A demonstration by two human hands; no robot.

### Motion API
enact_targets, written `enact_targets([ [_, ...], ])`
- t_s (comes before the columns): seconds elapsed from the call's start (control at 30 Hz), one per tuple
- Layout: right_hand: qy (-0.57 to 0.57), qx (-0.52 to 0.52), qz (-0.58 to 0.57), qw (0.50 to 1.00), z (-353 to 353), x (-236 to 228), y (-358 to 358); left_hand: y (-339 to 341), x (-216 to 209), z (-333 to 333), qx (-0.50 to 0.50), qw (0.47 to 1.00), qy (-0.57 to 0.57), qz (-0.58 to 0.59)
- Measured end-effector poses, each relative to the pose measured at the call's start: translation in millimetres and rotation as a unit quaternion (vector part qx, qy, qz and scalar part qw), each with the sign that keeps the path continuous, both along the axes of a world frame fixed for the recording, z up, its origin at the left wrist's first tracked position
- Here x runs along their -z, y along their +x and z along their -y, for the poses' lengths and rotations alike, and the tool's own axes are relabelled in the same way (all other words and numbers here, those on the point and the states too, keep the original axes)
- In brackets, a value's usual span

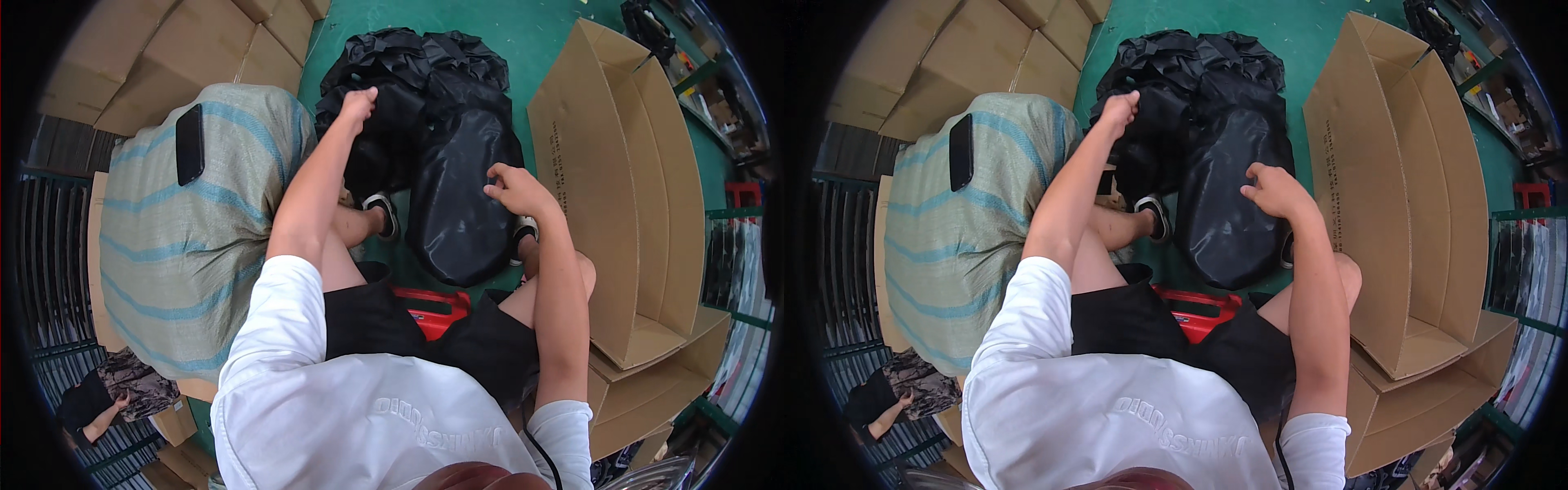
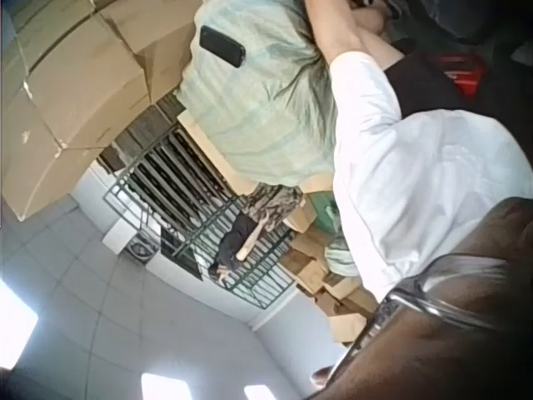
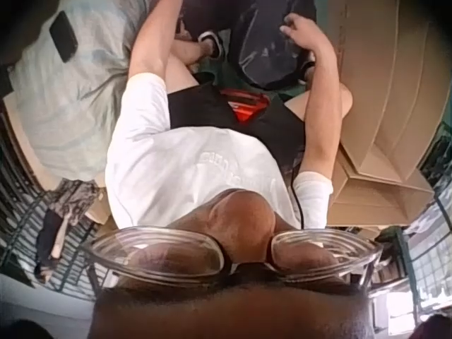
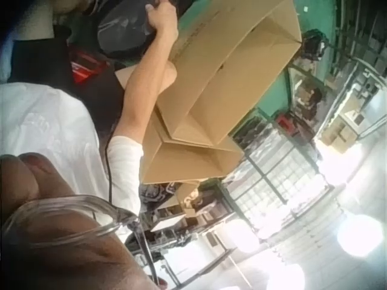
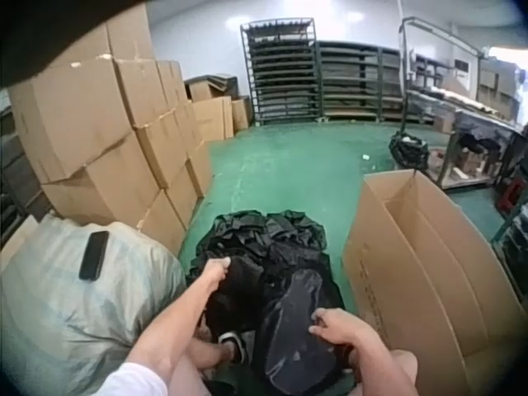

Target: Inspecting and packing black fabric covers into a cardboard box.

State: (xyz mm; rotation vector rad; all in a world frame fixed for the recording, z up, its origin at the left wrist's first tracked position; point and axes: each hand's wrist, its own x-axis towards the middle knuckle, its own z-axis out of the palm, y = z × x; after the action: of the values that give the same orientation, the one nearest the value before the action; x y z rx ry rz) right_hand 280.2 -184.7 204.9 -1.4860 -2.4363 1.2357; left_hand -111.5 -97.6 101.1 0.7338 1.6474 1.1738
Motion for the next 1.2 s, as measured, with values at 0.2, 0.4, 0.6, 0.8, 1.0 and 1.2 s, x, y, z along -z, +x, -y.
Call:
enact_targets([
  [0.2, 0.049, 0.009, -0.143, 0.988, -0.7, 6.5, -40.1, 32.9, -90.3, 50.1, 0.089, 0.953, 0.150, 0.249],
  [0.4, -0.009, 0.105, -0.315, 0.943, -0.3, -11.9, -71.7, 109.0, -163.8, 112.4, 0.165, 0.869, 0.244, 0.397],
  [0.6, -0.149, 0.246, -0.589, 0.755, -11.5, -20.0, -71.1, 90.7, -140.0, 102.3, 0.162, 0.886, 0.234, 0.367],
  [0.8, -0.325, 0.186, -0.640, 0.671, -22.6, -16.6, -42.6, 84.8, -143.5, 98.1, 0.184, 0.939, 0.226, 0.184],
  [1.0, -0.402, 0.116, -0.686, 0.596, -15.0, -20.5, -15.9, 97.0, -132.6, 97.7, 0.128, 0.956, 0.229, 0.129],
  [1.2, -0.427, 0.090, -0.708, 0.555, 2.0, -22.9, -5.5, 143.2, -125.2, 112.3, 0.298, 0.926, 0.018, 0.230],
])
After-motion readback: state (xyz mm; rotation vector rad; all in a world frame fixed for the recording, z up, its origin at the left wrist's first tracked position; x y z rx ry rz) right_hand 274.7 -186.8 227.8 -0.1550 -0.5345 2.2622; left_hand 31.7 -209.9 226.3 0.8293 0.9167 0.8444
